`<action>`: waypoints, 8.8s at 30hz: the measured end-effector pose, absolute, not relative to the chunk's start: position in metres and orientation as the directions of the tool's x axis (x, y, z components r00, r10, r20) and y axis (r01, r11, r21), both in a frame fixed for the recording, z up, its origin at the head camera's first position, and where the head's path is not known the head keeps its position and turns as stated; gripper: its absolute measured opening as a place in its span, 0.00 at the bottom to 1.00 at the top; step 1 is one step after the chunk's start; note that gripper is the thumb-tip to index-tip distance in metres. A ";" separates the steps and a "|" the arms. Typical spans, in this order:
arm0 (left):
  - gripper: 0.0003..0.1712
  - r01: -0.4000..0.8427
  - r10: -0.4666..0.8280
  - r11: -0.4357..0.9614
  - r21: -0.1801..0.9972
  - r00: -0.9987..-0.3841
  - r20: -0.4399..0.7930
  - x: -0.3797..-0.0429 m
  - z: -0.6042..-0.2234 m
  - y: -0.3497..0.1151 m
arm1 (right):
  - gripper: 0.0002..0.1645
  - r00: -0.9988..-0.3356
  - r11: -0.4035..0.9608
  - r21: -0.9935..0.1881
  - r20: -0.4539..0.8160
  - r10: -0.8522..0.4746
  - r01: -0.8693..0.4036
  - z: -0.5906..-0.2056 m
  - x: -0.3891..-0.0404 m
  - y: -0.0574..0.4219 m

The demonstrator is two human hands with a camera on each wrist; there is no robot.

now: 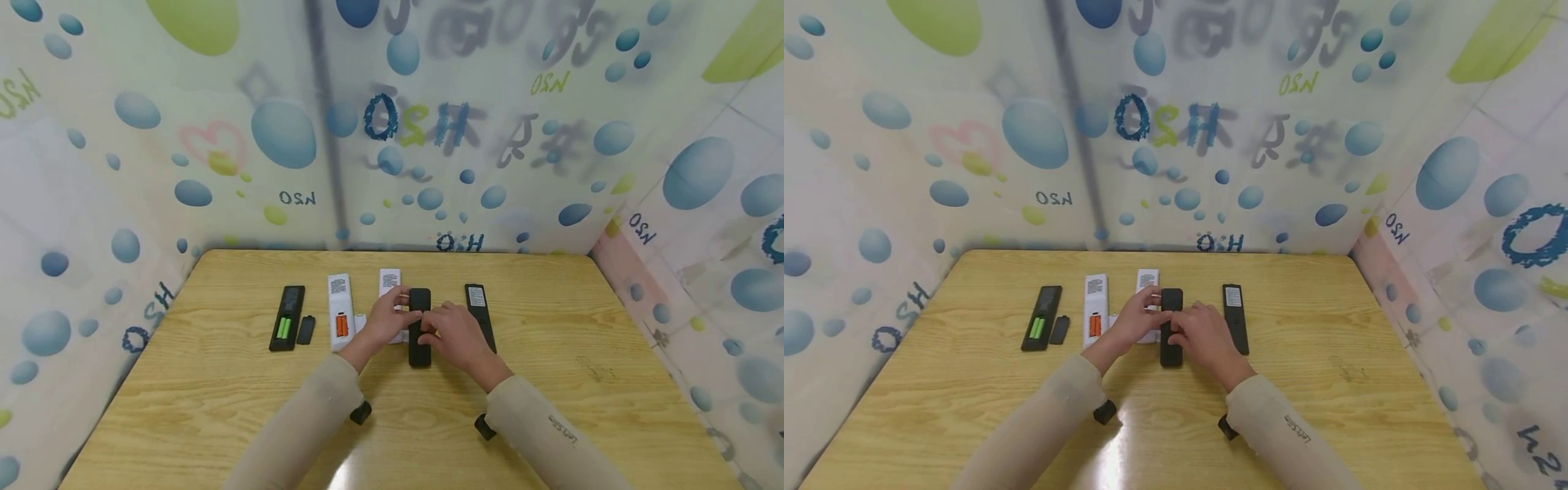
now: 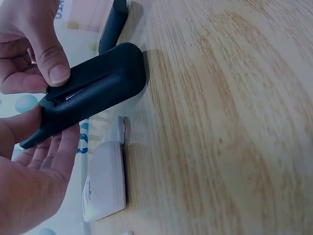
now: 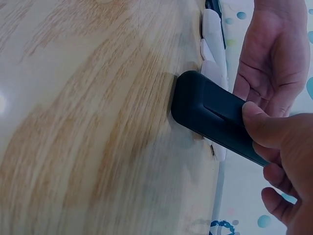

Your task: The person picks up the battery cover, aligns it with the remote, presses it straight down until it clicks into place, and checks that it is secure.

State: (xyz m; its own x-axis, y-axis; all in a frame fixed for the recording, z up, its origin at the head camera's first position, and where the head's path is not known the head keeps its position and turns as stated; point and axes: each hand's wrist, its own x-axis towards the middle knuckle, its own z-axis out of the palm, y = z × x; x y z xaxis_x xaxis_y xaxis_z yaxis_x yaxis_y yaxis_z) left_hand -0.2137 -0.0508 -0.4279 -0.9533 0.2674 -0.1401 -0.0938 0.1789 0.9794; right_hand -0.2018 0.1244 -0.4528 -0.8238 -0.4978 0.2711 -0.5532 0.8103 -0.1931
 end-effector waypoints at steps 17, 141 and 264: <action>0.29 -0.112 0.232 0.165 0.980 -0.961 -0.149 -0.231 -0.463 -0.049 | 0.21 -0.954 0.905 -0.300 0.087 -0.288 -0.300 -0.451 -0.204 0.131; 0.29 -0.091 0.196 0.196 0.976 -0.972 -0.130 -0.231 -0.464 -0.050 | 0.23 -0.957 0.903 -0.323 0.025 -0.289 -0.282 -0.453 -0.208 0.128; 0.31 -0.144 0.140 0.237 0.961 -0.974 -0.180 -0.237 -0.458 -0.032 | 0.28 -0.949 0.901 -0.301 0.075 -0.305 -0.313 -0.446 -0.207 0.166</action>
